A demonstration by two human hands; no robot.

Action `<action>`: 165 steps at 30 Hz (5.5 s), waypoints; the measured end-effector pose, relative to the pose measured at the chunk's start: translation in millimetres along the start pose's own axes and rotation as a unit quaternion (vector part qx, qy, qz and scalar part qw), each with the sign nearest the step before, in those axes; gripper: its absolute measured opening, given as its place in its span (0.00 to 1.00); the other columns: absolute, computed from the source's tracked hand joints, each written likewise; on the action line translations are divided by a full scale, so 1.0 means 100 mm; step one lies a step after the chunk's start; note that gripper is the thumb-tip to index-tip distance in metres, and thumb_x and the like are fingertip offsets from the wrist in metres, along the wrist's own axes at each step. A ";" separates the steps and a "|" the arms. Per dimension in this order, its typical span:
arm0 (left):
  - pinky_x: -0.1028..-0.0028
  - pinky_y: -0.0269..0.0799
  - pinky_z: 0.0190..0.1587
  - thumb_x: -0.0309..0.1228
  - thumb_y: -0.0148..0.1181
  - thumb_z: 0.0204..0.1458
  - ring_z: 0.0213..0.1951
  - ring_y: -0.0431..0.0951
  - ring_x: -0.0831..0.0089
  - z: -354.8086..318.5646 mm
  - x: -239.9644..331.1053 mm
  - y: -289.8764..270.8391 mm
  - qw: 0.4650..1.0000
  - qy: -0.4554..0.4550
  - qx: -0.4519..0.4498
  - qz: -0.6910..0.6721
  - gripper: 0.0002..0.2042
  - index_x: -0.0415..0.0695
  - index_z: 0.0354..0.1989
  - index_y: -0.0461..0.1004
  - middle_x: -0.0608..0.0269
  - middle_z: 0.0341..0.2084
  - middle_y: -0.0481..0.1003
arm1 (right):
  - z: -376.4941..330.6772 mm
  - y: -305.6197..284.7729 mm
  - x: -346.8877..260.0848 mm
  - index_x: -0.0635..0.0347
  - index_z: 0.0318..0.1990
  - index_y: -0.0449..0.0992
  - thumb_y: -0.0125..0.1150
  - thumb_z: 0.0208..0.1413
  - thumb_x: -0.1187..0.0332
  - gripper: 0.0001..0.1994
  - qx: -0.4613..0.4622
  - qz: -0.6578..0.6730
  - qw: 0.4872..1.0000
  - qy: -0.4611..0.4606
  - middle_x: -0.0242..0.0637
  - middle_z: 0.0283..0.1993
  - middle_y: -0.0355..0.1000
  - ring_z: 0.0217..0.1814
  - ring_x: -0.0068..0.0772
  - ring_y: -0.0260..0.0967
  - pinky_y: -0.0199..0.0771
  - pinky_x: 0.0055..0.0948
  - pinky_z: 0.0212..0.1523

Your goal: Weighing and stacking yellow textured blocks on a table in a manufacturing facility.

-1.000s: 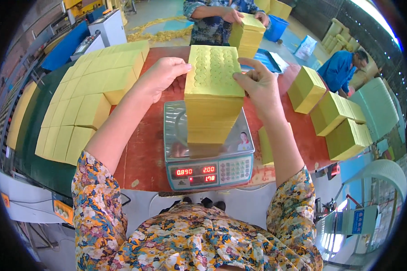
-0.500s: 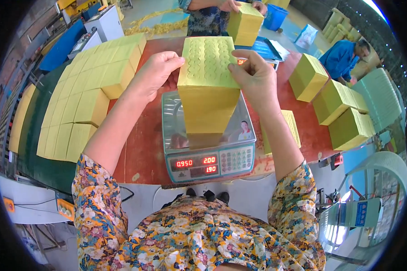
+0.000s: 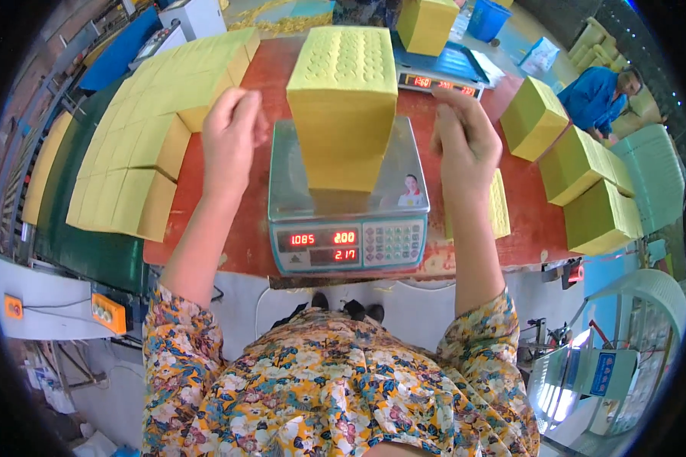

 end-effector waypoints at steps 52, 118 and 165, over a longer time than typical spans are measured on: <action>0.71 0.66 0.57 0.19 0.63 0.48 0.53 0.74 0.67 0.10 0.80 0.39 0.923 0.262 -0.200 0.197 0.11 0.39 0.42 0.77 0.59 0.47 0.77 | -1.63 -0.53 0.65 0.65 0.44 0.77 0.53 0.63 0.75 0.07 -0.095 0.140 0.931 0.323 0.24 0.21 0.65 0.20 0.13 0.59 0.60 0.18 0.22; 0.63 0.75 0.37 0.19 0.66 0.43 0.36 0.78 0.56 -2.12 -0.33 1.04 0.931 0.139 -0.255 0.221 0.13 0.38 0.39 0.75 0.54 0.36 0.79 | -0.21 -2.32 1.53 0.66 0.61 0.67 0.58 0.47 0.77 0.29 -0.085 -0.276 0.933 0.214 0.49 0.52 0.75 0.54 0.38 0.73 0.72 0.32 0.55; 0.62 0.65 0.62 0.42 0.44 0.66 0.61 0.66 0.66 0.26 -1.31 0.56 0.946 -0.186 -0.092 -0.249 0.22 0.45 0.65 0.61 0.59 0.60 0.67 | -0.29 0.26 1.26 0.65 0.68 0.58 0.46 0.69 0.58 0.26 -0.096 0.160 0.962 0.199 0.45 0.66 0.62 0.69 0.31 0.56 0.54 0.30 0.68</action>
Point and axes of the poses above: each hand's wrist, its own z-axis towards the middle knuckle, its own y-axis out of the palm, x = y × z, the point moved 2 cm from there along z, towards the middle knuckle
